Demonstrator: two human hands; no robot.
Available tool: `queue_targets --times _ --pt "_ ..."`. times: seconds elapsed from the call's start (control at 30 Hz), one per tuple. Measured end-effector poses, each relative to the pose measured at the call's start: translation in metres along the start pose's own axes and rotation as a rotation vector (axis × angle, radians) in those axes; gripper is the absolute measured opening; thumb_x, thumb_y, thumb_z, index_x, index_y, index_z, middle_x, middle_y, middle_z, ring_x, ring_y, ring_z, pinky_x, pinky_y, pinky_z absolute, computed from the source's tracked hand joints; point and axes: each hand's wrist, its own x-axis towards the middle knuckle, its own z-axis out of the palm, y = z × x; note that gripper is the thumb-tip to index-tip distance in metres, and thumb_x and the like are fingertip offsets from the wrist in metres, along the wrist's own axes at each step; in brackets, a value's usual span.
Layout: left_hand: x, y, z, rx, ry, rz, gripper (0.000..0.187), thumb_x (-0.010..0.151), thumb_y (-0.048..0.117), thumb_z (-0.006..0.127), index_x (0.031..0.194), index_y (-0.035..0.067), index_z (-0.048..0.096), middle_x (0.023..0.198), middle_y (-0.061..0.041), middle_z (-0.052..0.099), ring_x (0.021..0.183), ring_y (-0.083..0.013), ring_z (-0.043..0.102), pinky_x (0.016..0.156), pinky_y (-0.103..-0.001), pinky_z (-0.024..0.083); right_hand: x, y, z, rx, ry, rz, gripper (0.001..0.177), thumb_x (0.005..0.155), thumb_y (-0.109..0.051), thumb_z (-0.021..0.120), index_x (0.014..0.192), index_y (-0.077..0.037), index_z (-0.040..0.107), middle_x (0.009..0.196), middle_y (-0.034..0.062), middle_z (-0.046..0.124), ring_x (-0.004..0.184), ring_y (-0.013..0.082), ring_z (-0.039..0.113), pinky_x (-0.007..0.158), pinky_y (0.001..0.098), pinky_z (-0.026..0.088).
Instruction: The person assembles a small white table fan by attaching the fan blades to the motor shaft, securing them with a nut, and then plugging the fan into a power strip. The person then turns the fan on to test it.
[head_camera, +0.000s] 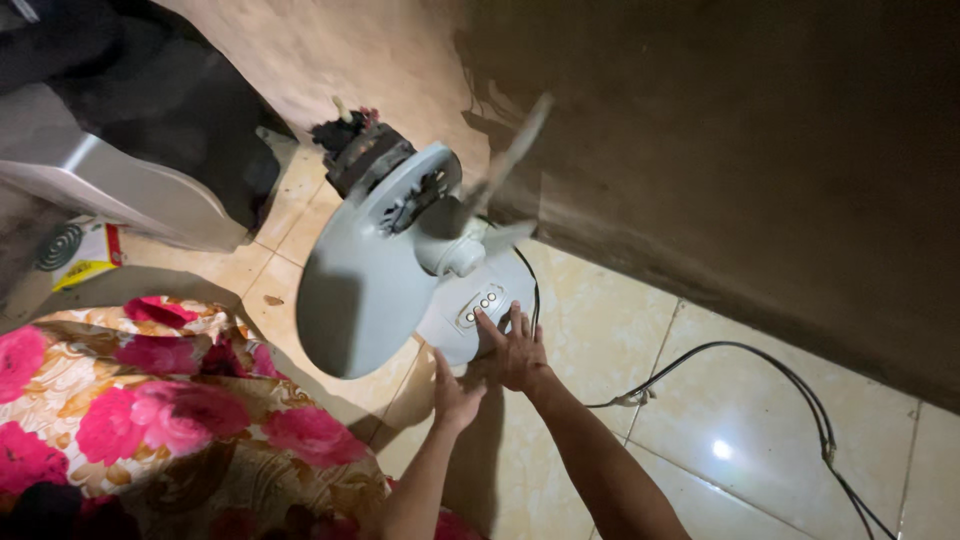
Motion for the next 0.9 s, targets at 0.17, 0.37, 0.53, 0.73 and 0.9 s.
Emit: queue_targets --times 0.17,0.37,0.53,0.73,0.9 --pt "-0.014 -0.017 0.0 -0.001 0.021 0.066 0.121 0.077 0.022 0.087 0.16 0.003 0.0 0.161 -0.025 0.028 0.145 -0.0354 0.038 0.117 -0.041 0.035 -0.017 -0.004 -0.002 0.048 0.032 -0.052 0.112 0.084 -0.052 0.077 0.161 -0.04 -0.003 0.168 0.0273 -0.003 0.151 0.0468 0.018 0.119 0.0615 0.024" --pt "-0.039 0.009 -0.017 -0.119 0.002 -0.01 0.112 0.082 0.029 0.081 0.163 0.011 0.005 0.161 -0.02 0.036 0.143 -0.0316 0.045 0.11 -0.043 0.044 -0.05 -0.001 0.019 0.28 0.213 -0.201 0.108 0.087 -0.047 0.076 0.163 -0.023 0.002 0.164 0.0313 0.012 0.15 0.0474 0.023 0.117 0.0551 0.032" --pt "-0.054 0.031 -0.023 -0.309 0.006 0.02 0.103 0.085 0.023 0.077 0.162 0.017 0.009 0.163 -0.019 0.03 0.145 -0.0312 0.039 0.105 -0.047 0.045 -0.087 0.008 0.022 0.6 0.424 -0.27 0.1 0.088 -0.042 0.073 0.162 -0.011 0.013 0.16 0.0345 0.02 0.15 0.049 0.021 0.114 0.0486 0.037" --pt "-0.09 0.036 -0.027 -0.347 0.062 0.056 0.096 0.085 0.016 0.078 0.161 0.017 0.02 0.156 -0.02 0.042 0.137 -0.0313 0.051 0.107 -0.042 0.048 -0.14 0.016 0.019 0.597 0.551 -0.126 0.095 0.085 -0.036 0.077 0.158 -0.01 0.021 0.162 0.0251 0.025 0.15 0.041 0.028 0.117 0.0446 0.034" --pt "-0.124 0.053 -0.028 -0.356 0.073 0.02 0.094 0.08 0.005 0.08 0.157 0.017 0.026 0.146 -0.017 0.051 0.125 -0.0248 0.061 0.099 -0.037 0.054 -0.176 0.013 0.023 0.673 0.648 -0.211 0.092 0.086 -0.033 0.078 0.157 -0.006 0.025 0.158 0.0246 0.036 0.147 0.0388 0.037 0.118 0.0444 0.034"
